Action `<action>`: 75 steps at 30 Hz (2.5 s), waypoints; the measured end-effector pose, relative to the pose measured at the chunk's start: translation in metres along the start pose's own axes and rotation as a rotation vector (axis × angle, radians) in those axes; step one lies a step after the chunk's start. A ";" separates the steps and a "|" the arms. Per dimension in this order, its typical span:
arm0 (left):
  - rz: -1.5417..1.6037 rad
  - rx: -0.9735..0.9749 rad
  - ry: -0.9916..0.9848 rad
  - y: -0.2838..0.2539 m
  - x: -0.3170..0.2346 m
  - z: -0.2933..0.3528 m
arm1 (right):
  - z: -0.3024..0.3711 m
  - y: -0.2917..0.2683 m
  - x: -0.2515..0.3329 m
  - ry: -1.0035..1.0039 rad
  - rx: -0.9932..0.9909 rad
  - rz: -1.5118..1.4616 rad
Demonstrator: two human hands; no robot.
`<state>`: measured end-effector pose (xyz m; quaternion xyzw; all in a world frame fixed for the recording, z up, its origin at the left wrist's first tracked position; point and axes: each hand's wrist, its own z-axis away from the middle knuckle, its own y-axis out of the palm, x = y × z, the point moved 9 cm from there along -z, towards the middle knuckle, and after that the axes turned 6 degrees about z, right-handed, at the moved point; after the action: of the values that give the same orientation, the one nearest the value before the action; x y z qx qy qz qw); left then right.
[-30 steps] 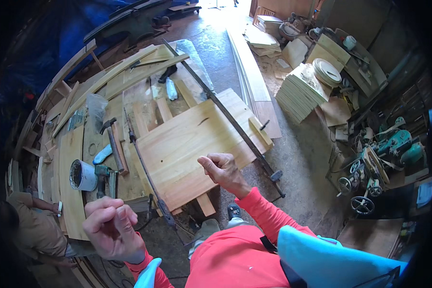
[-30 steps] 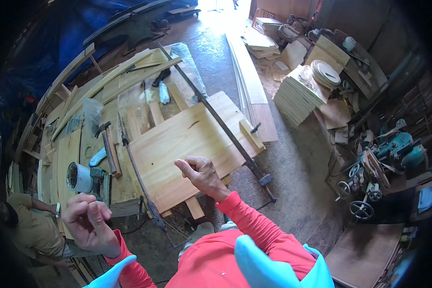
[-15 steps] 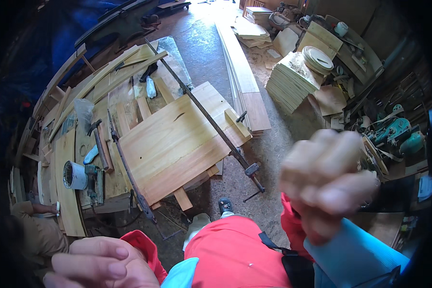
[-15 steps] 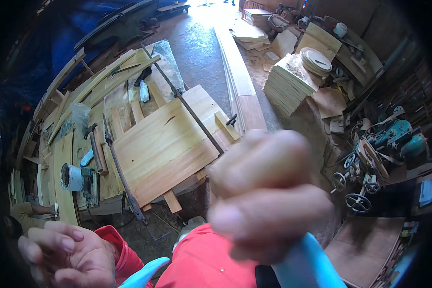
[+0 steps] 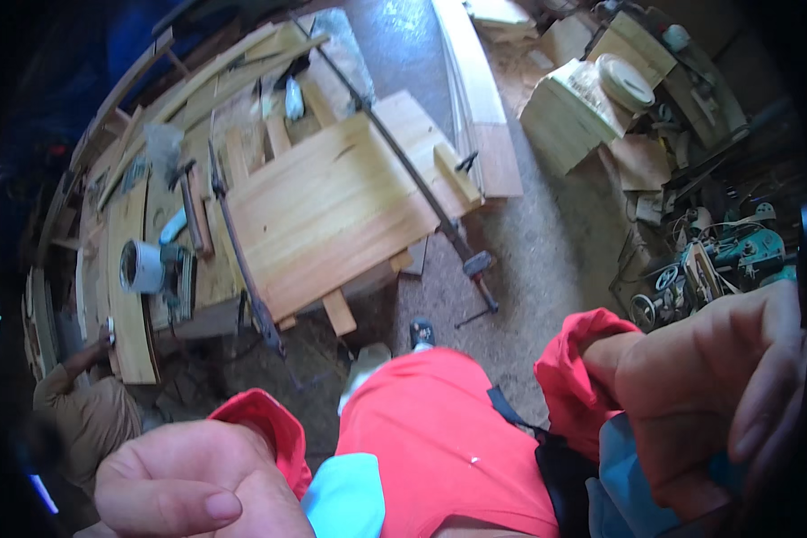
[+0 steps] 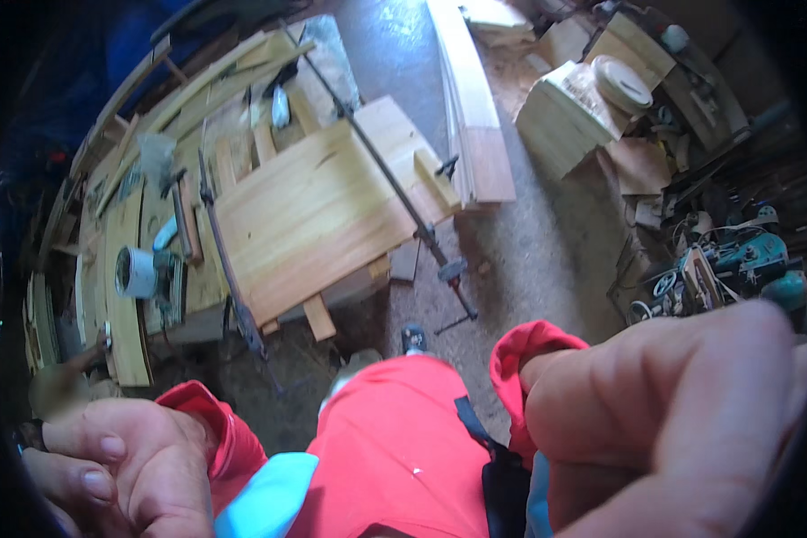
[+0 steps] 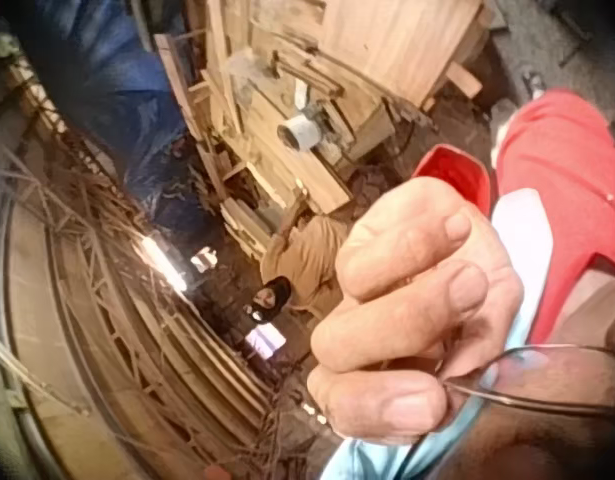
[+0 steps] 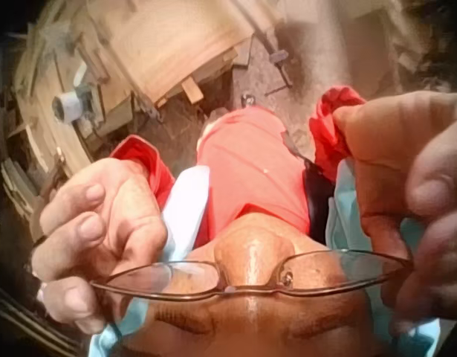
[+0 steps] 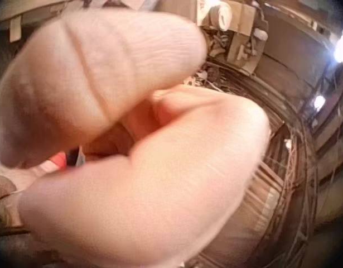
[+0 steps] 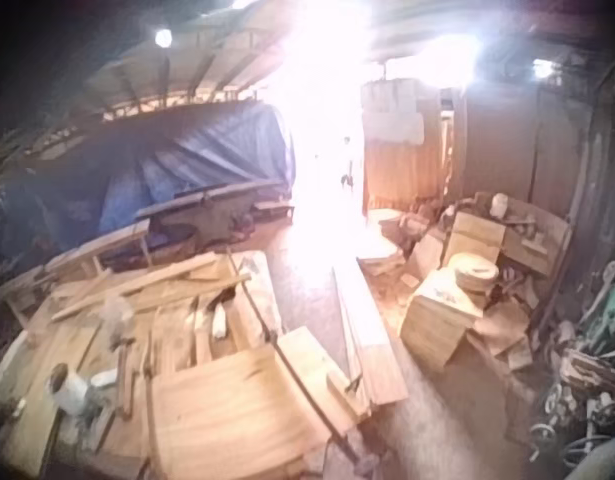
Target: The person fastens clamped wooden boards using a pneumatic nail gun, taps the seam with a hammer, and loosens the bar clamp on the workbench.
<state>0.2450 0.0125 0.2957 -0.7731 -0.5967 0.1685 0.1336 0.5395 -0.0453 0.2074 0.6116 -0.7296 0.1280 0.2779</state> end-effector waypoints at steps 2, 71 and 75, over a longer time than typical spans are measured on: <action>0.029 0.004 -0.076 0.002 0.005 0.005 | 0.008 -0.012 -0.005 0.036 -0.010 -0.040; -0.015 0.153 -1.307 0.084 0.049 0.313 | 0.012 0.119 0.030 -0.197 1.082 -0.387; 0.049 0.203 -1.348 0.093 0.060 0.313 | 0.047 0.155 0.015 -0.087 1.329 -0.090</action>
<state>0.2088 0.0488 -0.0322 -0.4961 -0.5131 0.6714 -0.1996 0.3771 -0.0481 0.2014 0.6873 -0.4799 0.5137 -0.1828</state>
